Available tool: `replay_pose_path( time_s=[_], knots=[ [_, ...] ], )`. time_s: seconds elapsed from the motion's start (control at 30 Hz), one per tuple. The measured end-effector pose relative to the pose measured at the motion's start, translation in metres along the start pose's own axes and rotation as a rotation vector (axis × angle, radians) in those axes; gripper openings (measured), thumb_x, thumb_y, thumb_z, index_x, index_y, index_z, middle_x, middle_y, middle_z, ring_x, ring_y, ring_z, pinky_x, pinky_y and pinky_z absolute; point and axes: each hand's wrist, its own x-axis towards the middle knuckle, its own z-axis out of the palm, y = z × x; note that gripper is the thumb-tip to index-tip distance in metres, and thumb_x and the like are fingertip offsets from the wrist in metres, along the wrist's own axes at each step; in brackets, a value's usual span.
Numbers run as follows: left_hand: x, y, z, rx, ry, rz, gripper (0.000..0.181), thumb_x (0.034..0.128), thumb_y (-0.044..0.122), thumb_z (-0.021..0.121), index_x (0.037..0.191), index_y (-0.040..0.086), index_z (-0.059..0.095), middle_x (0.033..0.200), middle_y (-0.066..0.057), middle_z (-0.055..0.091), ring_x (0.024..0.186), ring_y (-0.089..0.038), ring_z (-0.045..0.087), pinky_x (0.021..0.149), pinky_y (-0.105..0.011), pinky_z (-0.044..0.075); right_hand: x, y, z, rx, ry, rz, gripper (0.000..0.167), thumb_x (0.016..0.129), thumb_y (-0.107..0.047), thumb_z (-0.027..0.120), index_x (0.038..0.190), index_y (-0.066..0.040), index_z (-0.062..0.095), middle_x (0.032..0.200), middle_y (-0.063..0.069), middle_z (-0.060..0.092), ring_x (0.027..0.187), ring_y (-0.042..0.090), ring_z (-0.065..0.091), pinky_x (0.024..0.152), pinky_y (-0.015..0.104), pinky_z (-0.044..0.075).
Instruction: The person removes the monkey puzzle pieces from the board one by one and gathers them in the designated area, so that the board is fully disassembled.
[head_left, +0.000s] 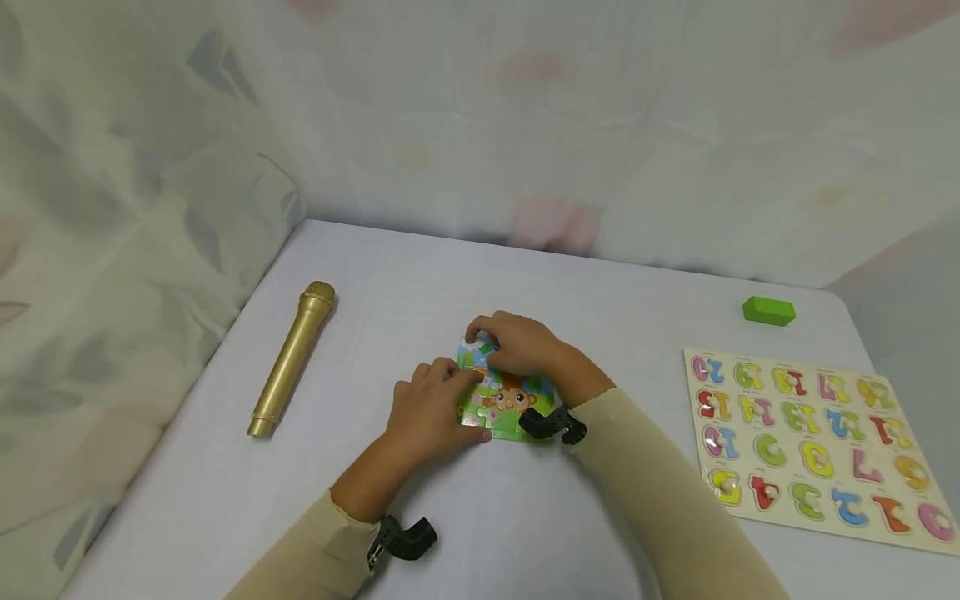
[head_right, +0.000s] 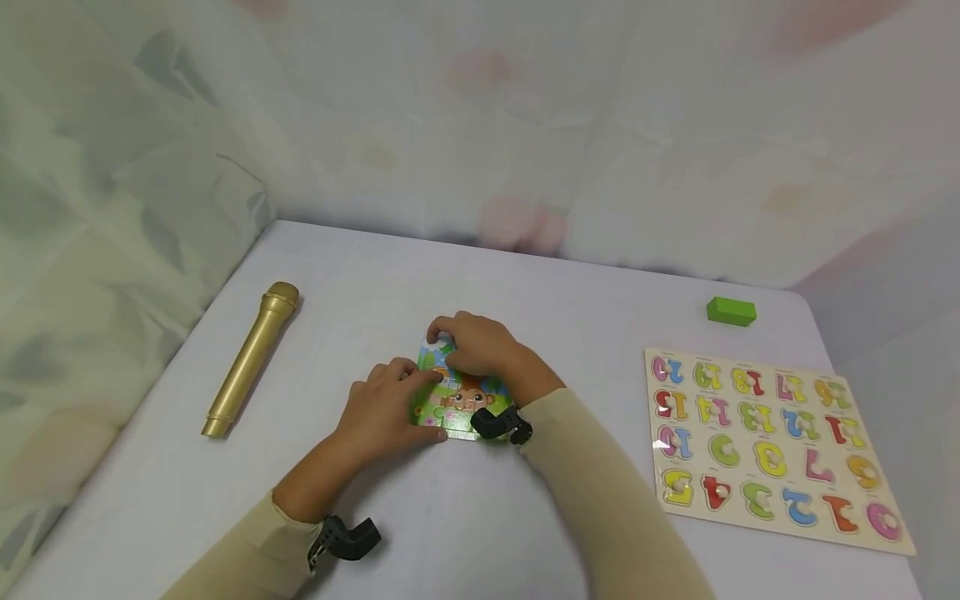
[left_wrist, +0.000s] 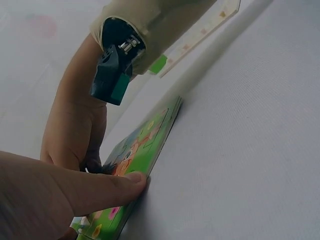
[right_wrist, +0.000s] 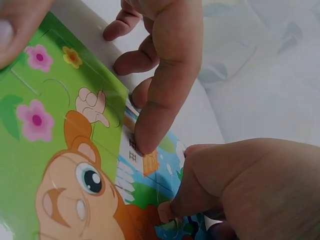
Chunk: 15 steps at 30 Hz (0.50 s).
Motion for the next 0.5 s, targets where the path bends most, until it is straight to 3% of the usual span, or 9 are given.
replay_pose_path(
  time_s=[0.33,0.5],
  knots=[
    [-0.0005,0.0007,-0.0028,0.002,0.001,-0.002,0.081,0.0727,0.057,0.095,0.144,0.030,0.068,0.131,-0.006,0.058,0.115,-0.028,0.052,0.084,-0.053,0.043,0.0002,-0.0040,-0.0012,-0.012,-0.022,0.015,0.044,0.098,-0.013,0.065,0.139,-0.029,0.062,0.124,0.006,0.060,0.101,0.023,0.058,0.088,0.042,0.050],
    [-0.0012,-0.0001,-0.0041,0.003,-0.001,-0.011,0.082,0.0716,0.057,0.096,0.143,0.030,0.068,0.132,-0.006,0.058,0.114,-0.028,0.052,0.084,-0.053,0.043,-0.0016,-0.0070,-0.0049,0.050,-0.050,0.021,0.043,0.095,-0.007,0.064,0.133,-0.027,0.066,0.124,0.006,0.059,0.103,0.024,0.057,0.087,0.041,0.049]
  ],
)
